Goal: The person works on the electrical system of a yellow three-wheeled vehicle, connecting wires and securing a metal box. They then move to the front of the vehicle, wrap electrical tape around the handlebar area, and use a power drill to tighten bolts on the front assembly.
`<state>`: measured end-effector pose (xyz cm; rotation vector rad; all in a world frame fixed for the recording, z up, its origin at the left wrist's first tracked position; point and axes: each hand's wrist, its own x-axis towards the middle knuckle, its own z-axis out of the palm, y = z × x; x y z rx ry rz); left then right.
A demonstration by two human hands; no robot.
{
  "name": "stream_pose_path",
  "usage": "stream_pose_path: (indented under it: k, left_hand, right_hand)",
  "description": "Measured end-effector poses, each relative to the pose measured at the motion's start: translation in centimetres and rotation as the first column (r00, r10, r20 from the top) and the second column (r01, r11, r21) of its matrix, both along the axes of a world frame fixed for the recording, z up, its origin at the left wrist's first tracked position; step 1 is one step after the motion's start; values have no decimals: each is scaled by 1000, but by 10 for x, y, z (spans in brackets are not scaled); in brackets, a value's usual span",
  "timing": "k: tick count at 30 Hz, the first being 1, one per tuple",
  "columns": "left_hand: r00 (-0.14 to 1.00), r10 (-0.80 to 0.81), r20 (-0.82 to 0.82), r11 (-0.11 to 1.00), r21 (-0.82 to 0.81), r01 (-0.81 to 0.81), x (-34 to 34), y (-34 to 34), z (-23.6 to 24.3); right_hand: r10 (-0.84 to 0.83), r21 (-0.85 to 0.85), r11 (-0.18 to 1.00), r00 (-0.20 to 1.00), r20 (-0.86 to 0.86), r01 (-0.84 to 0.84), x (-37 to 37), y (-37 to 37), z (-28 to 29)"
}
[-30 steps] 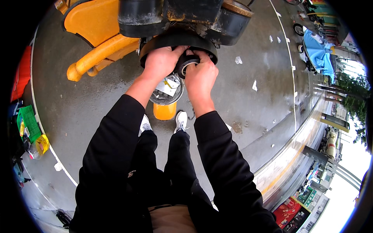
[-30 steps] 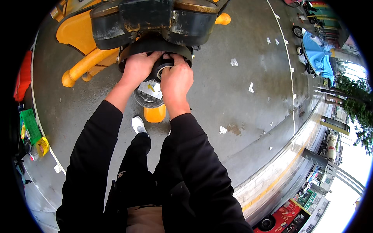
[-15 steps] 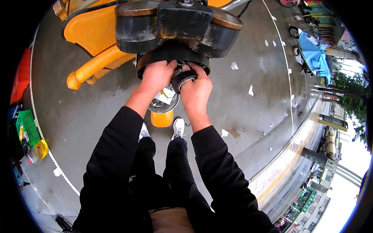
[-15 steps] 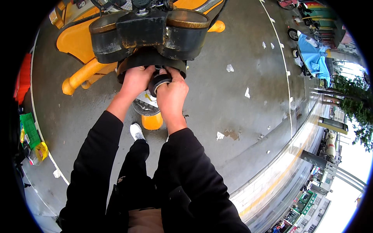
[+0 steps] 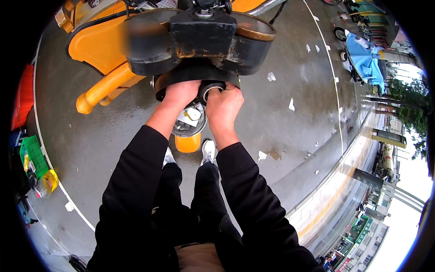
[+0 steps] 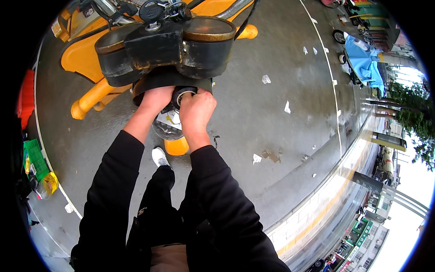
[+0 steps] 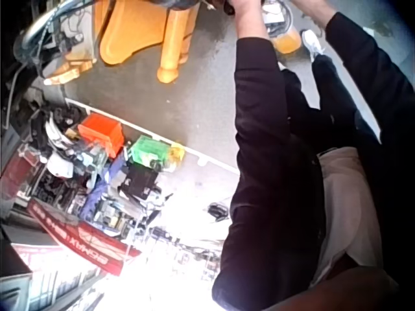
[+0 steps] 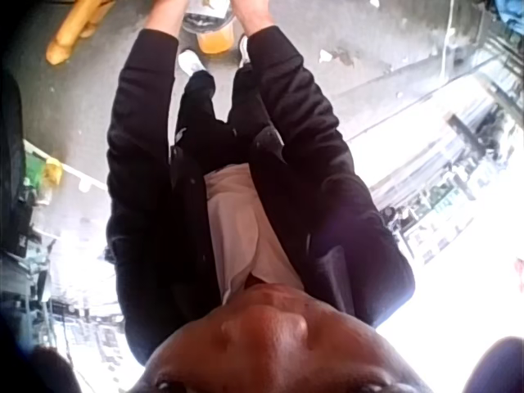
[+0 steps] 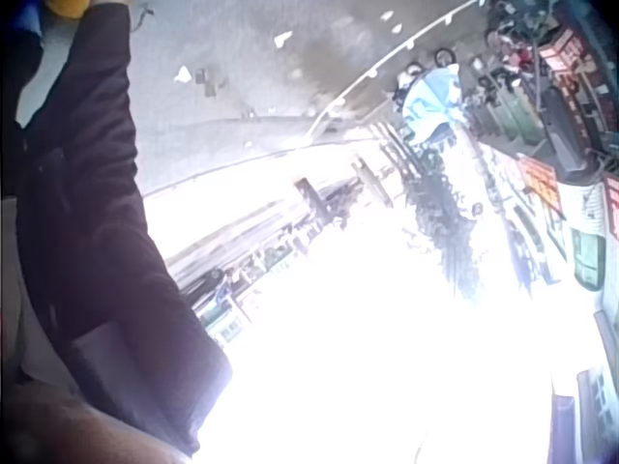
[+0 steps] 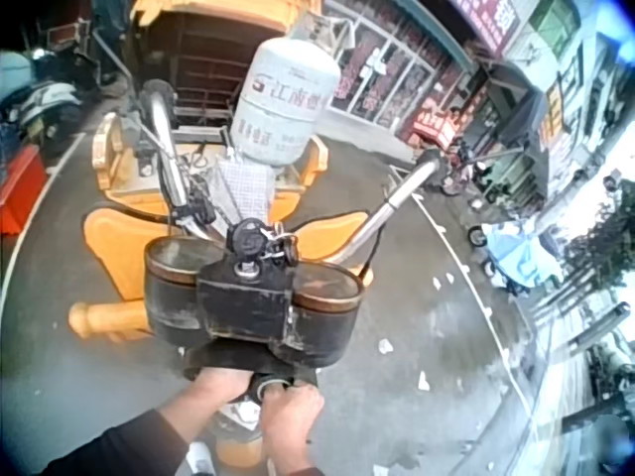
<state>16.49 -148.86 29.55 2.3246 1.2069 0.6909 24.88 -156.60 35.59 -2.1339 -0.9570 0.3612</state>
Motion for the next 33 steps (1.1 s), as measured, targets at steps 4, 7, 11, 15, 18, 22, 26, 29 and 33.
stream_pose_path:
  k: [4,7,11,15,18,22,26,29,33]
  left_hand:
    - [998,-28,-52,999,-18,27,-2,2,-1]
    - [953,156,260,966,-242,-92,-8,-18,8]
    - [749,431,502,803,-592,-66,-13,-56,28]
    - [816,251,521,963,-224,-153,-11,-50,15]
    - [875,269,403,956,-223,-191,-8,-41,14]
    - [797,458,394,808,-558,-189,-6,-43,20]
    - [746,443,497,850,-497,-174,-3,-41,24]
    - [817,362,449,891,-424,-162,-4,-36,23]
    - [986,166,-17,986,37,-165,-9,-30,12]
  right_hand:
    - [-13,43,999,999,48,11,-1,0,-10]
    - [18,131,991,991,136,-36,3,0,-20]
    - [58,113,991,993,107,-70,7,-2,-18]
    - [108,117,987,994,-9,-106,5,-2,-9]
    - [111,122,987,992,-64,-103,6,-4,-9]
    - [117,135,986,984,-135,-99,6,-5,-8]
    - [122,122,987,984,-132,-106,5,-5,-5]
    - [120,92,990,985,-125,-109,5,-5,-4]
    - [120,77,991,983,-137,-110,7,-6,-4]
